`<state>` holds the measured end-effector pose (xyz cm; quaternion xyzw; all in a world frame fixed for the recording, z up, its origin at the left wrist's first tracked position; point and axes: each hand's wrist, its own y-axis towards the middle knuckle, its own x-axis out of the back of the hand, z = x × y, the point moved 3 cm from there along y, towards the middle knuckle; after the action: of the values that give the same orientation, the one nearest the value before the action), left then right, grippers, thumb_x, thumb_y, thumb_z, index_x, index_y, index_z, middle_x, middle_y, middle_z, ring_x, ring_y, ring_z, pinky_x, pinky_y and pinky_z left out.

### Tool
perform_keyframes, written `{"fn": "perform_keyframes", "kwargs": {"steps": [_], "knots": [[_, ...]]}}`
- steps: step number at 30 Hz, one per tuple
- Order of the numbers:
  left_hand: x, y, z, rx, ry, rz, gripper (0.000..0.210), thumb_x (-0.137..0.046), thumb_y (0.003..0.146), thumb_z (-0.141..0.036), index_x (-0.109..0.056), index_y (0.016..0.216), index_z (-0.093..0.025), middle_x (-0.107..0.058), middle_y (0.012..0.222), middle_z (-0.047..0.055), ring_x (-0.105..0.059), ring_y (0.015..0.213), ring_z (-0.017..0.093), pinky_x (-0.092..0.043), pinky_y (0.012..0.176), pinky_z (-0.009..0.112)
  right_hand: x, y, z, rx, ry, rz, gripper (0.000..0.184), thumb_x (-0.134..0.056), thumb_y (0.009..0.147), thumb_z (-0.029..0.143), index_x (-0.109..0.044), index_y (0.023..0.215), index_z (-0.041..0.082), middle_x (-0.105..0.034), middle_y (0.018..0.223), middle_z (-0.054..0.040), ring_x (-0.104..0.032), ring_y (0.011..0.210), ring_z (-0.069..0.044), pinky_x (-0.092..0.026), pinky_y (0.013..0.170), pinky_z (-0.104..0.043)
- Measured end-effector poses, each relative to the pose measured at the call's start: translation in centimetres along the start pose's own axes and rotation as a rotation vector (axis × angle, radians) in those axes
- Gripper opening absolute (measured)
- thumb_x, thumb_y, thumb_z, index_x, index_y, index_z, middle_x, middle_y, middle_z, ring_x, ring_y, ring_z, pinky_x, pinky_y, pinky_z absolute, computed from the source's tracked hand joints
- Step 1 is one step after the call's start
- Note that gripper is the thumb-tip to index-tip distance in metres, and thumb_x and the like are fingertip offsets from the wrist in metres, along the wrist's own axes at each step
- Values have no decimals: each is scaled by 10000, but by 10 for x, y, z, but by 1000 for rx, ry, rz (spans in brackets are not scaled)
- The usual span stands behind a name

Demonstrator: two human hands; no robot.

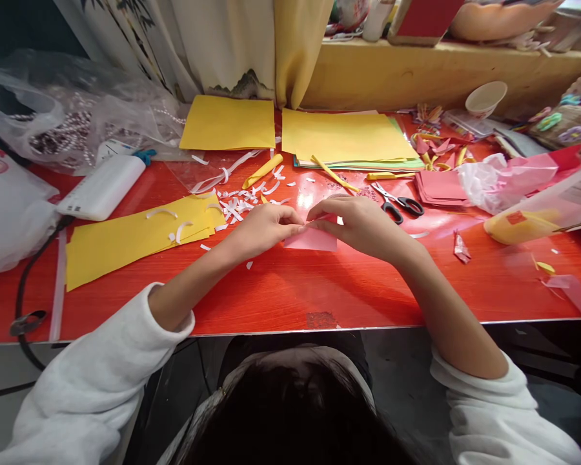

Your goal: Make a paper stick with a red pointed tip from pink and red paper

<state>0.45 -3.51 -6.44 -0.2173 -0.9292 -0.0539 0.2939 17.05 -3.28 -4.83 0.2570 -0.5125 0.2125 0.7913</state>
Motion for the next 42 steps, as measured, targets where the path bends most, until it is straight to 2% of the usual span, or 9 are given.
{"fn": "perform_keyframes", "kwargs": {"steps": [5, 10, 16, 21, 33, 38, 42], "knots": [[0, -1, 1, -5, -15, -8, 197, -585, 775, -332, -651, 782, -147, -654, 763, 9, -559, 687, 108, -391, 629, 217, 0, 0, 1, 30, -3, 16, 256, -456, 897, 231, -705, 925, 180, -709, 885, -66, -624, 833, -184, -411, 747, -288], [0, 1, 2, -13, 30, 2, 238, -566, 793, -361, -672, 793, -148, -666, 781, 18, -573, 727, 128, -389, 649, 232, -2, 1, 2, -6, -21, 0, 249, -468, 889, 225, -713, 902, 182, -710, 878, -65, -623, 836, -189, -412, 735, -283], [2, 1, 1, -7, 85, -21, 241, -571, 785, -364, -665, 778, -142, -651, 760, 16, -561, 711, 127, -379, 638, 234, -1, -1, 0, 16, -1, -2, 252, -483, 892, 262, -714, 948, 179, -712, 911, -70, -625, 853, -194, -422, 756, -295], [2, 0, -2, -27, 92, -26, 238, -569, 786, -367, -657, 765, -147, -650, 760, 13, -563, 705, 124, -381, 639, 232, 3, -1, 1, 48, 58, 22, 268, -454, 894, 205, -714, 951, 169, -719, 925, -70, -627, 835, -184, -426, 750, -300], [2, 1, 4, -32, 97, -1, 285, -561, 795, -395, -702, 823, -149, -695, 808, 23, -597, 753, 148, -396, 655, 242, -1, 0, 0, 4, 31, -7, 197, -504, 859, 195, -698, 887, 179, -704, 877, -55, -612, 823, -184, -410, 727, -283], [2, 0, 0, -42, 104, -5, 262, -557, 797, -375, -681, 773, -145, -678, 781, 17, -586, 718, 132, -391, 638, 237, 5, -1, 1, -10, 53, 23, 248, -467, 886, 222, -706, 923, 169, -713, 900, -73, -627, 824, -189, -425, 739, -303], [2, 0, 0, -32, 112, -11, 233, -571, 782, -358, -671, 776, -149, -674, 773, 18, -589, 705, 131, -398, 628, 236, 9, -2, 0, -29, 50, 24, 222, -483, 867, 199, -703, 877, 176, -710, 861, -59, -621, 771, -174, -428, 711, -297]]}}
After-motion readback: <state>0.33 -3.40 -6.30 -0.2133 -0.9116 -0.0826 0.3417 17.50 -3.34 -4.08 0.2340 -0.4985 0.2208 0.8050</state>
